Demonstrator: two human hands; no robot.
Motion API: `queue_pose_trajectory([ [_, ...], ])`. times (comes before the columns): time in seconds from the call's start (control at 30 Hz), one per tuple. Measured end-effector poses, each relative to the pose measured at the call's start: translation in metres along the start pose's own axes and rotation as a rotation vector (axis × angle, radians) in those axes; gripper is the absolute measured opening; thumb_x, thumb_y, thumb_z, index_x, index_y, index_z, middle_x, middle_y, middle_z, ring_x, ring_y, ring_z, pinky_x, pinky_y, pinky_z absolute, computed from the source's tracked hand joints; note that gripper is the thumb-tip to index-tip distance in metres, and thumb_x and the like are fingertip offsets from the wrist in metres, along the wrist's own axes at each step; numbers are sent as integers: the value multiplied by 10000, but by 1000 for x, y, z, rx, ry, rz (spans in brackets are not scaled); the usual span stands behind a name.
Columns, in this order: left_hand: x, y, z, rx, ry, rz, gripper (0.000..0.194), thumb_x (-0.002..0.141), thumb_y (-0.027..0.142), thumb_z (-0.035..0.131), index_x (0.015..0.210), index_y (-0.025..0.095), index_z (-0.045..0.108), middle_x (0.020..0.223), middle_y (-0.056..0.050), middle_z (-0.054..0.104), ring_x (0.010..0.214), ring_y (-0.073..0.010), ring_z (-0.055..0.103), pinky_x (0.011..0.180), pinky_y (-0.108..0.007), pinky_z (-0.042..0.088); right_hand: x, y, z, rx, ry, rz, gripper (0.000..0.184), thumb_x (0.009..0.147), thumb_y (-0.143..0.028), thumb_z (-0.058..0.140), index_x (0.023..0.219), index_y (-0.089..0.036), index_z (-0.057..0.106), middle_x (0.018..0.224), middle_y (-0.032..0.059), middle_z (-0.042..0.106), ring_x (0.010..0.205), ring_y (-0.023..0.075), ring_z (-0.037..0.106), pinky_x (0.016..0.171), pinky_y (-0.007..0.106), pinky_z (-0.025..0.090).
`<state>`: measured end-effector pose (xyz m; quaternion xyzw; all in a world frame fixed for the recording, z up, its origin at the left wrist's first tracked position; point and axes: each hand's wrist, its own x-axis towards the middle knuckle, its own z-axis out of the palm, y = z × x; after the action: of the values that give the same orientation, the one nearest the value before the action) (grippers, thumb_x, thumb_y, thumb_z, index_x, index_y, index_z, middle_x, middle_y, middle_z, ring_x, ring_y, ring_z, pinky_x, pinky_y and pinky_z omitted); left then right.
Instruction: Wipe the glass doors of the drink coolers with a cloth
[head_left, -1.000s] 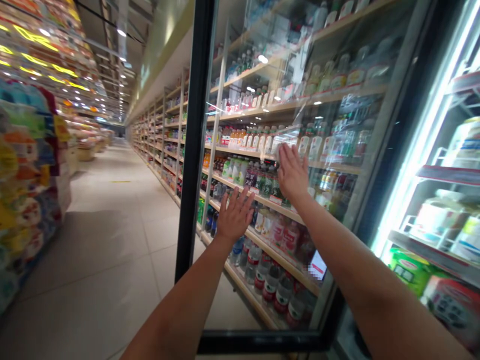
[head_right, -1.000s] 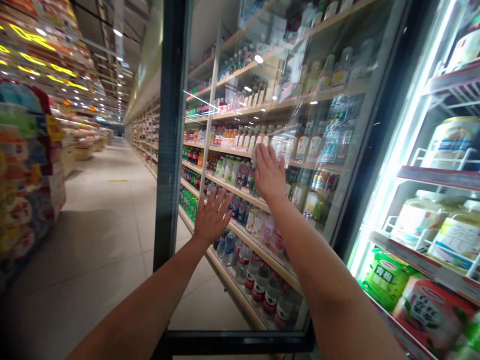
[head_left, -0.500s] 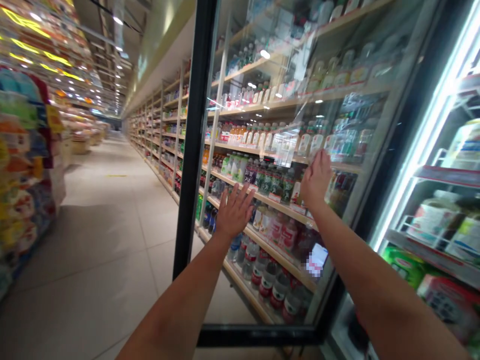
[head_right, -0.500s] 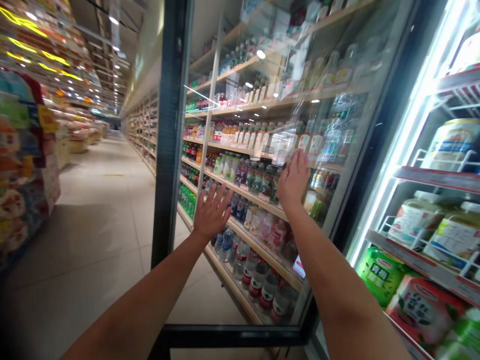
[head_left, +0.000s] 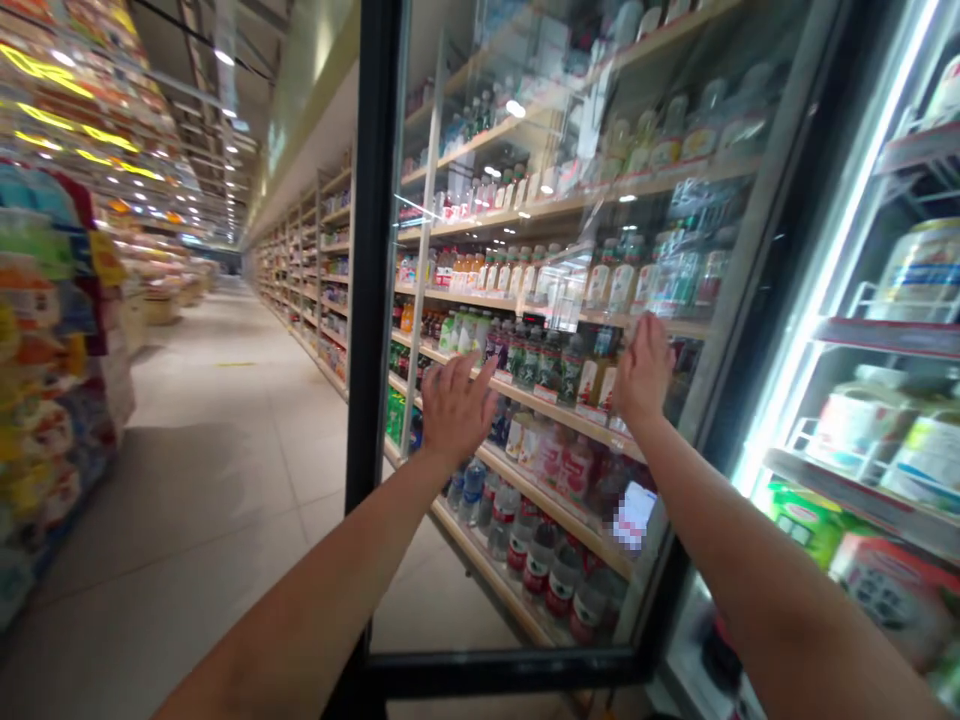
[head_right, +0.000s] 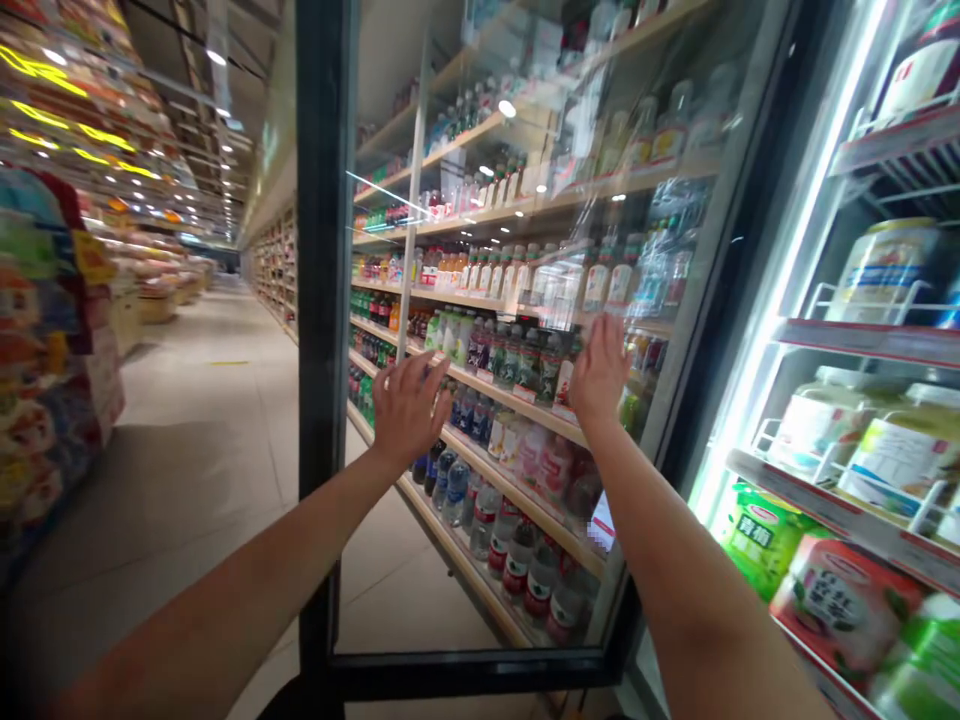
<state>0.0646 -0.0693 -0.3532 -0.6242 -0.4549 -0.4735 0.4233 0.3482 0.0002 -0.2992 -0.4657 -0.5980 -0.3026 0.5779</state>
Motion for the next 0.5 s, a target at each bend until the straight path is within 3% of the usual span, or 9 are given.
queue_pose_trajectory([
  [0.1, 57, 1, -10, 19, 65, -23, 491, 1038, 322, 515, 1523, 246, 488, 1605, -81, 383, 1490, -299, 311, 1248, -508, 157, -51, 23, 0, 9, 73, 114, 622, 992, -249, 272, 1591, -80, 285, 1613, 219, 318, 1535, 302, 236, 1205, 620, 277],
  [0.17, 90, 2, -9, 25, 82, -1, 548, 1036, 304, 513, 1570, 239, 412, 1649, -72, 291, 1528, -304, 216, 1254, -529, 114, -84, 27, 1, 24, 71, 120, 623, 1000, -273, 265, 1586, -63, 287, 1596, 245, 332, 1535, 321, 231, 1197, 628, 293],
  [0.23, 109, 3, -2, 15, 58, -1, 594, 1035, 295, 510, 1601, 219, 347, 1672, -77, 222, 1548, -318, 130, 1258, -556, 71, -96, 26, 3, 36, 66, 108, 628, 998, -289, 275, 1582, -61, 295, 1591, 249, 334, 1535, 332, 229, 1196, 637, 292],
  [0.3, 112, 4, 8, 3, 29, -10, 604, 1039, 296, 498, 1610, 206, 324, 1681, -84, 186, 1555, -328, 75, 1260, -577, 43, -78, 22, 6, 46, 61, 85, 628, 990, -295, 294, 1576, -70, 317, 1593, 236, 339, 1531, 327, 245, 1200, 630, 293],
  [0.37, 107, 4, 17, -3, 23, -13, 598, 1042, 300, 488, 1610, 206, 326, 1683, -83, 174, 1558, -326, 43, 1262, -585, 33, -40, 13, 8, 53, 55, 61, 616, 984, -289, 301, 1569, -99, 345, 1600, 204, 350, 1523, 308, 272, 1206, 616, 289],
  [0.43, 100, 4, 22, 2, 33, -10, 595, 1042, 305, 489, 1608, 211, 330, 1683, -80, 176, 1559, -317, 20, 1265, -584, 32, -1, -5, 12, 55, 53, 50, 603, 989, -268, 278, 1572, -135, 350, 1617, 166, 340, 1525, 293, 274, 1211, 622, 264],
  [0.5, 97, 3, 22, 12, 40, -3, 593, 1041, 307, 497, 1604, 209, 340, 1680, -83, 187, 1559, -310, 16, 1268, -577, 36, 17, -33, 17, 56, 45, 31, 600, 994, -254, 267, 1580, -139, 336, 1634, 143, 316, 1540, 278, 237, 1223, 605, 247],
])
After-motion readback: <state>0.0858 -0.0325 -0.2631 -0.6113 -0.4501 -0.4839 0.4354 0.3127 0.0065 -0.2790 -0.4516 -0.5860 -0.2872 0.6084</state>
